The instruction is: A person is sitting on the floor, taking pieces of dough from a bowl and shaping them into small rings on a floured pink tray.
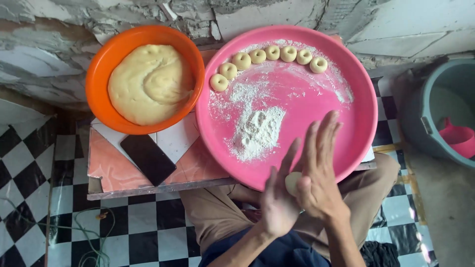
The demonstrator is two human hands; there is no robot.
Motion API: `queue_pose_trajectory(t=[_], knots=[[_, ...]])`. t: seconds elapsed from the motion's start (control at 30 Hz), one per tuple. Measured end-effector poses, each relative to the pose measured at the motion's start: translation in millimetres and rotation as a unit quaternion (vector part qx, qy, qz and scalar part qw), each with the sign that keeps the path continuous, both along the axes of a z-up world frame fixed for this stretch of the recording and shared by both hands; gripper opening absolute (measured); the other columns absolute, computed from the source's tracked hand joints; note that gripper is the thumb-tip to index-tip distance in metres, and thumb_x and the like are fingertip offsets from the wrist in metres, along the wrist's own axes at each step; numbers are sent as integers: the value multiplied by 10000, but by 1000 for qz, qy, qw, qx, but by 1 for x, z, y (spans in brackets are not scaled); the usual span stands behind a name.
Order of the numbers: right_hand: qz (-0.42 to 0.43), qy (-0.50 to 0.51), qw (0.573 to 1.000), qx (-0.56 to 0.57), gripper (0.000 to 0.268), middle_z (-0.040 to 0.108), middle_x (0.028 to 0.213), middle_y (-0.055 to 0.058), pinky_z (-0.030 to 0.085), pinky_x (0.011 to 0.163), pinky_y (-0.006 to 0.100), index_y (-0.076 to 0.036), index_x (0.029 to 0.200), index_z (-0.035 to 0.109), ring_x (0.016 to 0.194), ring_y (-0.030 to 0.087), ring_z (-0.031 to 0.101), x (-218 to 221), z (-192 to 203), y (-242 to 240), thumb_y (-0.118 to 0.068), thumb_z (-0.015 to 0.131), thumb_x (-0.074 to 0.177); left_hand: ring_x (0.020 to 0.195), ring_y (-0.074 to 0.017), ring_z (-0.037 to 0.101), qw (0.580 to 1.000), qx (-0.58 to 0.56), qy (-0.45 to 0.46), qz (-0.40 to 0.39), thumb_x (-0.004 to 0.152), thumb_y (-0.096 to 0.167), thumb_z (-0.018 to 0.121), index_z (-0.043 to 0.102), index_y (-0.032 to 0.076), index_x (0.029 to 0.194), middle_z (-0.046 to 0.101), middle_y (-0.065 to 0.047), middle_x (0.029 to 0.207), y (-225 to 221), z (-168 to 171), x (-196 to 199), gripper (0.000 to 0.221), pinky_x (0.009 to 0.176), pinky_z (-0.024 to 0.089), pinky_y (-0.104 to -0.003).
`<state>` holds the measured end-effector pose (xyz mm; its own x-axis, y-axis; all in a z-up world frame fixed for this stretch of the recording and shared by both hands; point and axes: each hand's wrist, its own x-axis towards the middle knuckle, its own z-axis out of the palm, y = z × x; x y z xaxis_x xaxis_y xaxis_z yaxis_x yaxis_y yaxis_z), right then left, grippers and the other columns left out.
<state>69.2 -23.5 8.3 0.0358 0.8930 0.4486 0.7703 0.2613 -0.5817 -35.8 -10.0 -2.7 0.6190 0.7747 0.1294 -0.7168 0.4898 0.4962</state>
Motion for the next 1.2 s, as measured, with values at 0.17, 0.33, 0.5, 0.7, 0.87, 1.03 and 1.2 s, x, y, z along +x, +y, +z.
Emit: queue_pose_trajectory(t=[0.17, 0.33, 0.5, 0.7, 0.87, 1.03, 1.2], knots=[[69, -79, 992, -67, 836, -4, 1700, 282, 7, 1281, 731, -156, 1646, 186, 1572, 513, -45, -33, -9, -27, -707, 44, 1034, 1620, -299, 130, 999, -25, -27, 37, 1094, 500, 167, 56, 182, 1672, 151, -172, 1733, 31, -3, 2, 669, 1335, 91, -479], [16, 45, 996, -78, 901, 36, 1743, 154, -96, 1347, 588, -172, 1652, 174, 1637, 334, -27, 2, 11, -24, -799, -10, 1032, 1522, -353, 329, 984, -117, -125, -42, 1027, 560, 555, 243, 255, 1652, 281, -70, 1684, 0, -20, 6, 762, 1265, 308, -591], [-148, 226, 963, 8, 296, 538, 1472, 251, 454, 1245, 459, 68, 1251, 594, 1422, 342, 531, 1, 48, -48, -111, 526, 1025, 1479, -273, 462, 961, -215, -168, -51, 1144, 469, 369, 443, 141, 1568, 541, -113, 1534, 18, -13, 8, 541, 1327, 292, -489], [-179, 194, 962, -68, 245, 710, 931, 68, 534, 740, 250, -14, 976, 771, 812, 142, 649, -15, 28, -72, -11, 816, 735, 1556, -336, 350, 947, -222, -214, -90, 1161, 504, 253, 341, 150, 1633, 455, -161, 1600, 11, -30, 15, 597, 1382, 182, -514], [-169, 173, 962, -130, 285, 698, 930, 9, 485, 611, 223, -82, 992, 810, 748, 97, 596, -17, 31, -68, -46, 855, 712, 1530, -343, 410, 984, -104, -133, -60, 1129, 534, 206, 324, 167, 1640, 511, -155, 1569, 10, -23, 10, 640, 1374, 229, -542], [-155, 190, 960, -133, 265, 668, 883, -2, 476, 559, 200, -79, 984, 816, 678, 72, 584, -16, 33, -67, -52, 860, 724, 1530, -352, 413, 984, -90, -147, -51, 1127, 528, 203, 290, 153, 1657, 507, -172, 1571, 8, -29, 8, 655, 1381, 222, -543], [-143, 182, 963, -136, 256, 694, 922, 1, 489, 554, 196, -60, 983, 802, 683, 73, 596, -18, 32, -65, -1, 811, 734, 1519, -367, 414, 987, -91, -124, -52, 1119, 515, 203, 291, 138, 1648, 507, -182, 1560, 11, -26, 6, 656, 1363, 238, -549]])
